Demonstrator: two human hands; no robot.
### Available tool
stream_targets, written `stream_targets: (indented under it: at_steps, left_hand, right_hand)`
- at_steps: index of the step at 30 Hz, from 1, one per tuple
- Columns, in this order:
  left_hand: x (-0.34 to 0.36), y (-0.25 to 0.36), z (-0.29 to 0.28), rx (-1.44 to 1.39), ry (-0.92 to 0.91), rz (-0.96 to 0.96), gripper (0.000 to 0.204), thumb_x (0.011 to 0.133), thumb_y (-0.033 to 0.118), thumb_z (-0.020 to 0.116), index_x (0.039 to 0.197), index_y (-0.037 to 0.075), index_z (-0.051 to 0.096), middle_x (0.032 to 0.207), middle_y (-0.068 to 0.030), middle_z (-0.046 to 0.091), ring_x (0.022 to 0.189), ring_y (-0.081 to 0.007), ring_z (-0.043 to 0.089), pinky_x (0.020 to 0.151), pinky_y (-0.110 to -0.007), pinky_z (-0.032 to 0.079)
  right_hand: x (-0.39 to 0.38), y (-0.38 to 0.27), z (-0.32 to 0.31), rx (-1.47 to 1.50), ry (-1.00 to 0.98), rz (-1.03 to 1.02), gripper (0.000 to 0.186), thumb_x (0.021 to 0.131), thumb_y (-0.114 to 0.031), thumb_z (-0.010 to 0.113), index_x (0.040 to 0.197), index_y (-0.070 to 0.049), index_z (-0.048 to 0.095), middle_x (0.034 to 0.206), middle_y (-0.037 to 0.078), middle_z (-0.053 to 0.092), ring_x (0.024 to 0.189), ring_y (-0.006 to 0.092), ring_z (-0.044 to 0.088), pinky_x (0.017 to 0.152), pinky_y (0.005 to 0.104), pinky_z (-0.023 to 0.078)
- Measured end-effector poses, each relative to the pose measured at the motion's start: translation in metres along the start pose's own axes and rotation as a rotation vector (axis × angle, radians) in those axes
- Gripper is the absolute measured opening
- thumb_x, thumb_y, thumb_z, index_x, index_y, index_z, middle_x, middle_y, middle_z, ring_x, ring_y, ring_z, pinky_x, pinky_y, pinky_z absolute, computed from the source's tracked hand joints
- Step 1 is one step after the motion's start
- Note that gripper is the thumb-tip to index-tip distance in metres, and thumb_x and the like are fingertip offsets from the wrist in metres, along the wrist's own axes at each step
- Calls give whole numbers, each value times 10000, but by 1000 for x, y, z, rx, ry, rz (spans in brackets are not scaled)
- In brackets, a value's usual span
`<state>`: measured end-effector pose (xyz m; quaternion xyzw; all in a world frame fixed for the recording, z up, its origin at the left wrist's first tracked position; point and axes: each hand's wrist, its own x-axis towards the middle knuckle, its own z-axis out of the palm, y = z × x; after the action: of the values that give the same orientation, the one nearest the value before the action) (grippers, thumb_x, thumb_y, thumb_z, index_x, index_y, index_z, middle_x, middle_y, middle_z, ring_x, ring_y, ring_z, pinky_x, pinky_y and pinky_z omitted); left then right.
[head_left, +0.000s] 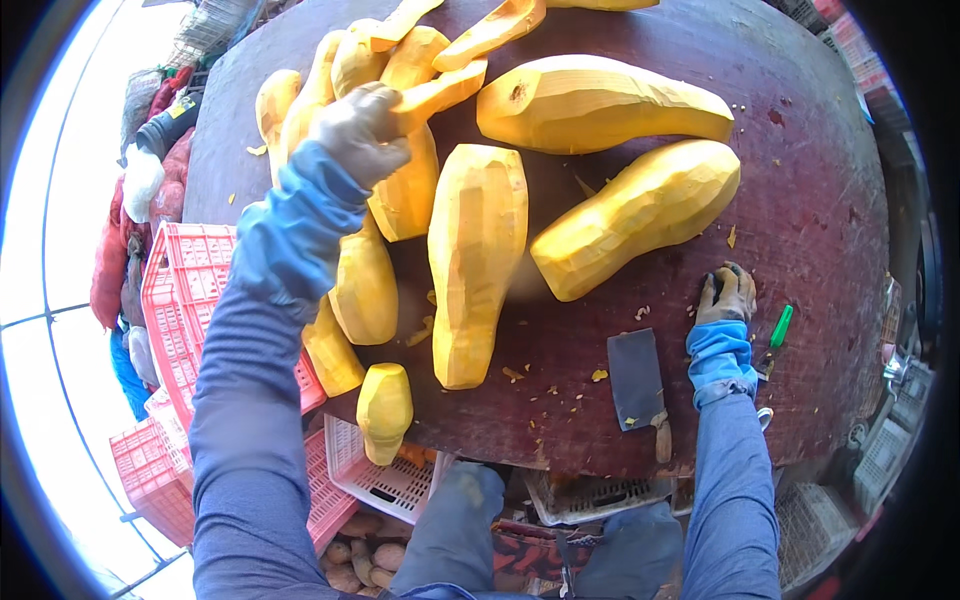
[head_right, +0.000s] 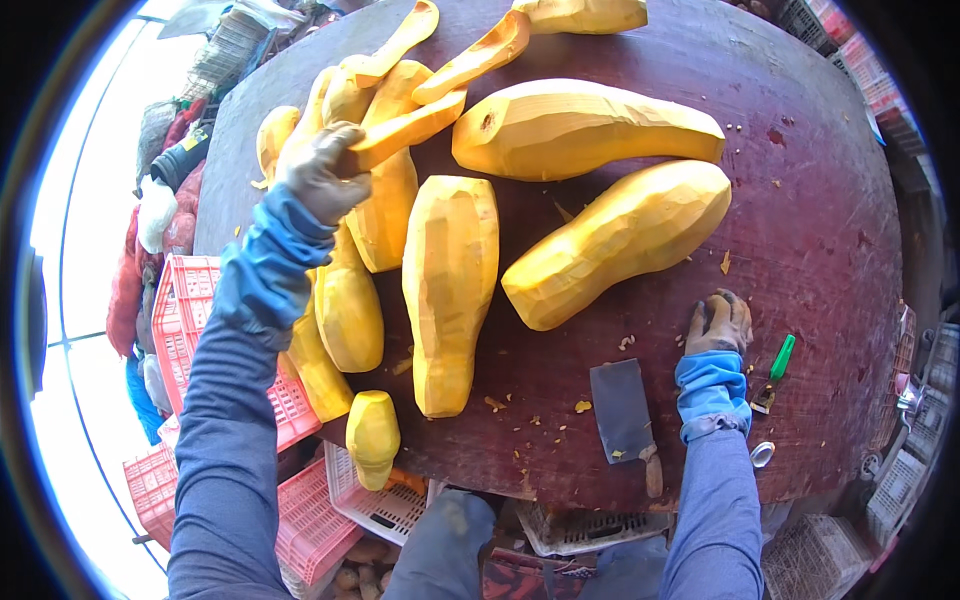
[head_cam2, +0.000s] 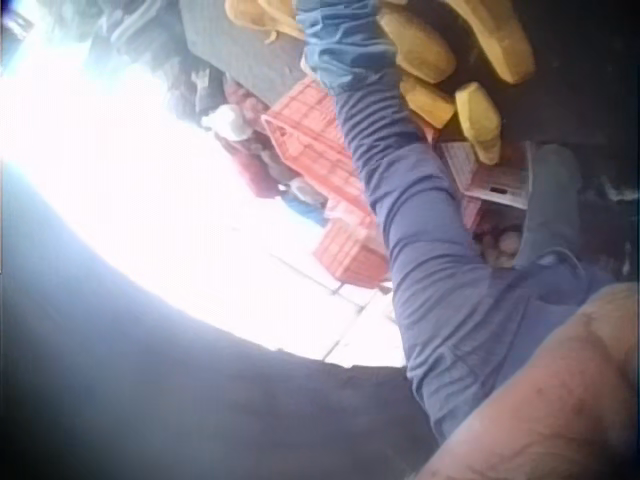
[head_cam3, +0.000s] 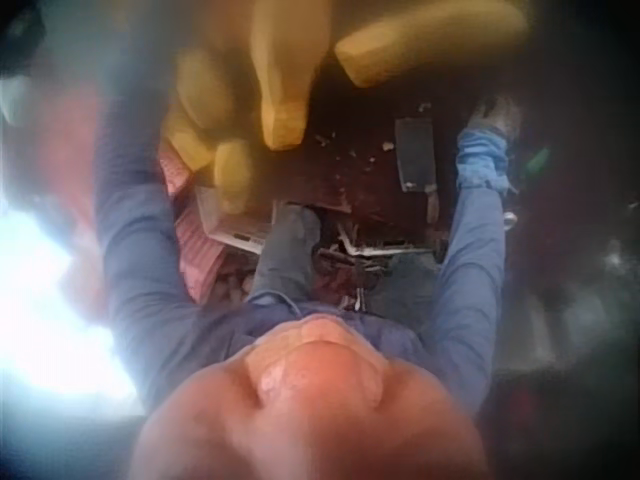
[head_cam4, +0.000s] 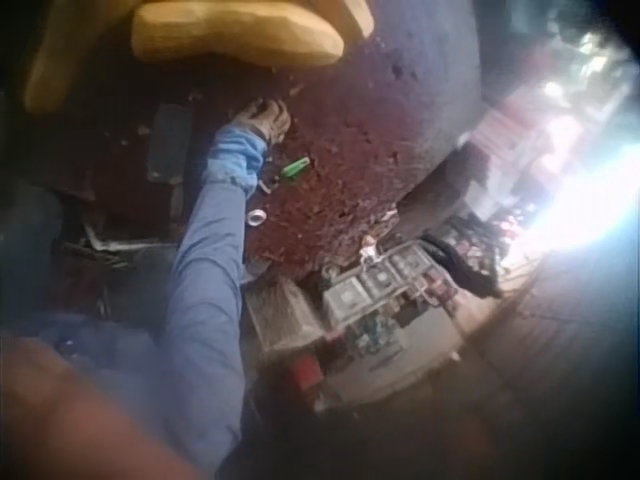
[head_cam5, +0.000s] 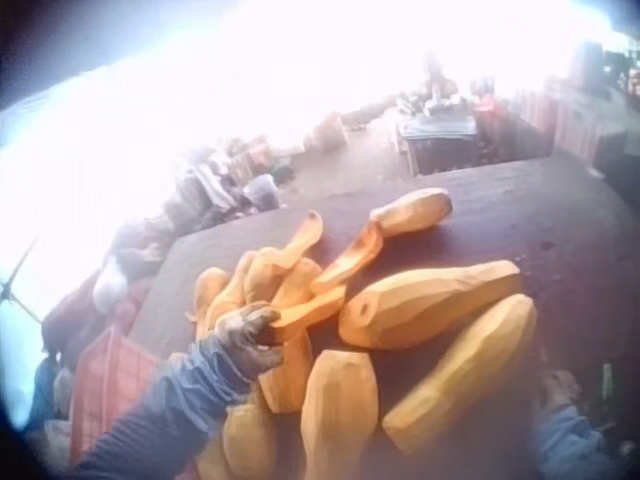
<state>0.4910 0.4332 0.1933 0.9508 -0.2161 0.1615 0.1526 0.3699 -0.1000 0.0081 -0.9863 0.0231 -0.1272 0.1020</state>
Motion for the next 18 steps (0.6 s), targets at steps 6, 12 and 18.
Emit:
stream_targets:
  at_steps: [6, 12, 18]
  left_hand:
    - [26, 17, -57, -297, 19, -307, 454, 733, -12, 762, 1181, -38, 692, 976, -43, 686, 892, -105, 644, 850, -251, 539]
    - [37, 87, -118, -35, -74, -186, 501, 725, 50, 779, 1210, -27, 675, 1061, -101, 704, 926, -141, 668, 838, -284, 553]
    - [-8, 207, -178, 124, -139, 142, 532, 697, -58, 696, 1213, 34, 608, 1025, -157, 669, 864, -298, 700, 725, -381, 593]
  right_hand:
    - [3, -3, 0, 9, -50, 22, 184, 917, -203, 704, 1059, -89, 679, 1306, 88, 622, 1267, 362, 532, 1069, 512, 413]
    - [6, -7, -9, 14, -41, -11, 200, 910, -168, 706, 1079, -68, 672, 1285, 111, 636, 1238, 371, 545, 1061, 509, 425]
    - [9, -3, -11, 18, -93, 22, 222, 934, -254, 682, 1097, -105, 670, 1318, 116, 609, 1296, 360, 510, 1090, 520, 398]
